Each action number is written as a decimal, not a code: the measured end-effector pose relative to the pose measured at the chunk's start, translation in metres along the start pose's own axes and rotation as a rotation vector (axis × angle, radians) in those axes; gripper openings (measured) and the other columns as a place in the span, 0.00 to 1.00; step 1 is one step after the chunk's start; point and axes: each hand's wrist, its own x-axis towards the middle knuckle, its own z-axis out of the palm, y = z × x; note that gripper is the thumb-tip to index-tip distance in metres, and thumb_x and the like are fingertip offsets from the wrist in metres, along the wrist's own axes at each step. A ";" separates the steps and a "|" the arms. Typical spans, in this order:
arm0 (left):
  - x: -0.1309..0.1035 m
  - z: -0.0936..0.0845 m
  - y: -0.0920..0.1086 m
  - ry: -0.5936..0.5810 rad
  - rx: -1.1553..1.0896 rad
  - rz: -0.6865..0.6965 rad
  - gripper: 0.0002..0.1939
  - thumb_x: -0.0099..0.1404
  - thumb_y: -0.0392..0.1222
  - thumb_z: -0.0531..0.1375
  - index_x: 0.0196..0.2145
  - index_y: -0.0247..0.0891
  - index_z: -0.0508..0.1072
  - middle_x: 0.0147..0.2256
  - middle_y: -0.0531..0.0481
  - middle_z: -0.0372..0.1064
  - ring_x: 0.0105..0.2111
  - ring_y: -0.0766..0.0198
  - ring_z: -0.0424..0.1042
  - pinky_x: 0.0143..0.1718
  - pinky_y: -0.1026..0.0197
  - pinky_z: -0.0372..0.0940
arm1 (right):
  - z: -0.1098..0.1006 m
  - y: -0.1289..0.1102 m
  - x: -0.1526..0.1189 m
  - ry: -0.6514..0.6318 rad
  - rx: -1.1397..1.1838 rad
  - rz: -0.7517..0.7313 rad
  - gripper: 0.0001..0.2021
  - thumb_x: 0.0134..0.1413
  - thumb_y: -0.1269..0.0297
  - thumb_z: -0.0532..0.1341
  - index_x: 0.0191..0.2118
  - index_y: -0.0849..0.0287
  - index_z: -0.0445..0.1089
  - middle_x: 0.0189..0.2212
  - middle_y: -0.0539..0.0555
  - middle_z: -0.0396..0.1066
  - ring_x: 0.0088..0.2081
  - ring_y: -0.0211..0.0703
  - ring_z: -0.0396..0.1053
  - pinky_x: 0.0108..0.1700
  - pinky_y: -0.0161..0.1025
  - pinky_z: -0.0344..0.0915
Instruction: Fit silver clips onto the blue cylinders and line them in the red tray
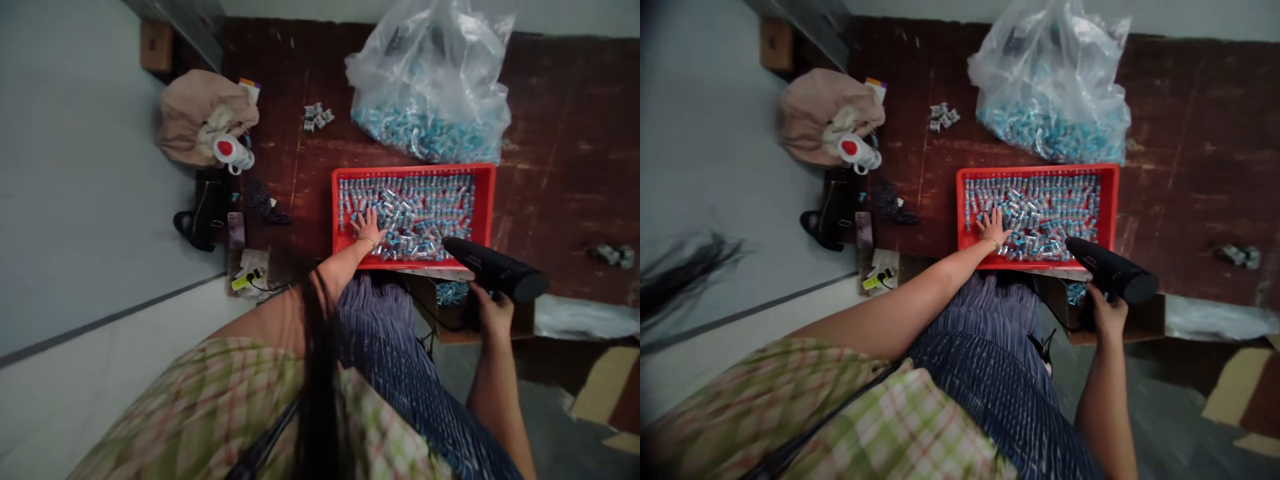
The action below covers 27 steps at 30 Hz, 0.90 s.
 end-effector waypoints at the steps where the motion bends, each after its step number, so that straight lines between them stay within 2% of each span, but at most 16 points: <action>1: -0.001 0.011 0.015 -0.036 0.045 0.051 0.50 0.73 0.54 0.65 0.82 0.38 0.46 0.82 0.33 0.33 0.81 0.31 0.34 0.77 0.24 0.34 | -0.005 0.006 -0.006 0.022 0.041 0.035 0.23 0.25 0.54 0.79 0.32 0.60 0.80 0.25 0.53 0.76 0.24 0.46 0.72 0.23 0.39 0.70; 3: -0.011 0.031 0.041 -0.082 0.115 0.164 0.49 0.74 0.56 0.63 0.82 0.37 0.46 0.81 0.32 0.35 0.81 0.32 0.35 0.77 0.24 0.34 | -0.013 0.014 -0.016 0.072 0.096 0.079 0.25 0.24 0.53 0.79 0.32 0.61 0.80 0.24 0.54 0.76 0.22 0.46 0.72 0.23 0.39 0.71; 5: -0.021 0.045 0.059 -0.108 0.183 0.321 0.45 0.76 0.54 0.61 0.82 0.41 0.49 0.82 0.36 0.34 0.81 0.36 0.35 0.78 0.25 0.33 | -0.017 0.015 -0.023 0.090 0.116 0.103 0.26 0.24 0.51 0.79 0.32 0.62 0.79 0.23 0.55 0.76 0.21 0.46 0.72 0.23 0.39 0.71; 8: -0.023 0.044 0.063 -0.161 0.265 0.560 0.39 0.77 0.49 0.60 0.80 0.50 0.55 0.82 0.48 0.34 0.82 0.42 0.34 0.78 0.26 0.28 | -0.019 0.008 -0.021 0.064 0.124 0.115 0.28 0.24 0.50 0.79 0.34 0.63 0.79 0.22 0.54 0.76 0.21 0.44 0.71 0.22 0.38 0.70; 10: -0.010 0.027 0.051 -0.164 0.273 0.582 0.37 0.76 0.48 0.61 0.78 0.52 0.60 0.82 0.50 0.36 0.82 0.42 0.33 0.78 0.27 0.25 | -0.016 0.001 -0.014 0.031 0.131 0.102 0.29 0.25 0.49 0.79 0.35 0.63 0.79 0.22 0.53 0.75 0.21 0.43 0.71 0.23 0.38 0.69; 13: 0.015 -0.014 0.017 -0.114 0.198 0.422 0.33 0.75 0.48 0.63 0.74 0.52 0.67 0.82 0.48 0.37 0.81 0.40 0.36 0.77 0.27 0.24 | -0.001 -0.006 -0.002 -0.045 0.135 0.081 0.30 0.26 0.48 0.79 0.37 0.62 0.77 0.22 0.52 0.74 0.22 0.43 0.69 0.24 0.38 0.68; 15: 0.024 -0.043 -0.008 -0.148 0.142 0.410 0.33 0.72 0.46 0.65 0.73 0.50 0.70 0.82 0.46 0.41 0.81 0.41 0.39 0.78 0.29 0.27 | 0.013 -0.009 0.004 -0.156 0.099 0.050 0.29 0.30 0.45 0.78 0.36 0.60 0.76 0.22 0.52 0.74 0.22 0.44 0.69 0.25 0.39 0.67; 17: 0.019 -0.063 -0.028 -0.184 0.129 0.404 0.33 0.71 0.44 0.65 0.72 0.48 0.70 0.81 0.44 0.45 0.81 0.43 0.41 0.79 0.31 0.31 | 0.030 -0.011 0.006 -0.305 0.045 0.000 0.27 0.35 0.43 0.77 0.35 0.58 0.75 0.22 0.53 0.74 0.23 0.46 0.69 0.26 0.41 0.67; 19: 0.003 -0.073 -0.041 -0.183 0.150 0.355 0.33 0.71 0.44 0.64 0.72 0.47 0.70 0.80 0.42 0.47 0.81 0.44 0.42 0.79 0.32 0.34 | 0.045 -0.016 0.006 -0.440 0.005 -0.048 0.25 0.35 0.44 0.78 0.33 0.58 0.75 0.22 0.54 0.75 0.25 0.47 0.70 0.29 0.42 0.68; 21: -0.019 -0.071 -0.047 -0.151 0.170 0.290 0.33 0.72 0.44 0.63 0.73 0.46 0.69 0.80 0.40 0.47 0.81 0.44 0.41 0.79 0.32 0.33 | 0.058 -0.024 0.009 -0.505 -0.003 -0.082 0.23 0.33 0.48 0.79 0.32 0.58 0.76 0.25 0.54 0.77 0.30 0.49 0.72 0.35 0.43 0.71; 23: -0.040 -0.060 -0.043 -0.134 0.156 0.282 0.32 0.72 0.43 0.62 0.72 0.44 0.69 0.80 0.38 0.48 0.81 0.43 0.41 0.79 0.31 0.31 | 0.065 -0.034 0.016 -0.496 -0.007 -0.119 0.23 0.34 0.50 0.79 0.34 0.59 0.77 0.29 0.55 0.79 0.37 0.51 0.74 0.42 0.43 0.73; 25: -0.054 -0.041 -0.026 -0.183 0.105 0.377 0.31 0.72 0.42 0.63 0.71 0.44 0.72 0.79 0.37 0.50 0.81 0.42 0.41 0.79 0.31 0.30 | 0.065 -0.045 0.030 -0.394 -0.028 -0.167 0.22 0.38 0.50 0.76 0.36 0.61 0.77 0.34 0.57 0.81 0.43 0.51 0.74 0.49 0.44 0.73; 27: -0.058 -0.015 0.002 -0.286 0.038 0.537 0.29 0.70 0.40 0.64 0.68 0.45 0.75 0.78 0.38 0.54 0.81 0.44 0.43 0.79 0.32 0.30 | 0.056 -0.054 0.050 -0.244 -0.024 -0.244 0.22 0.42 0.50 0.74 0.37 0.64 0.78 0.38 0.60 0.81 0.45 0.51 0.75 0.54 0.45 0.72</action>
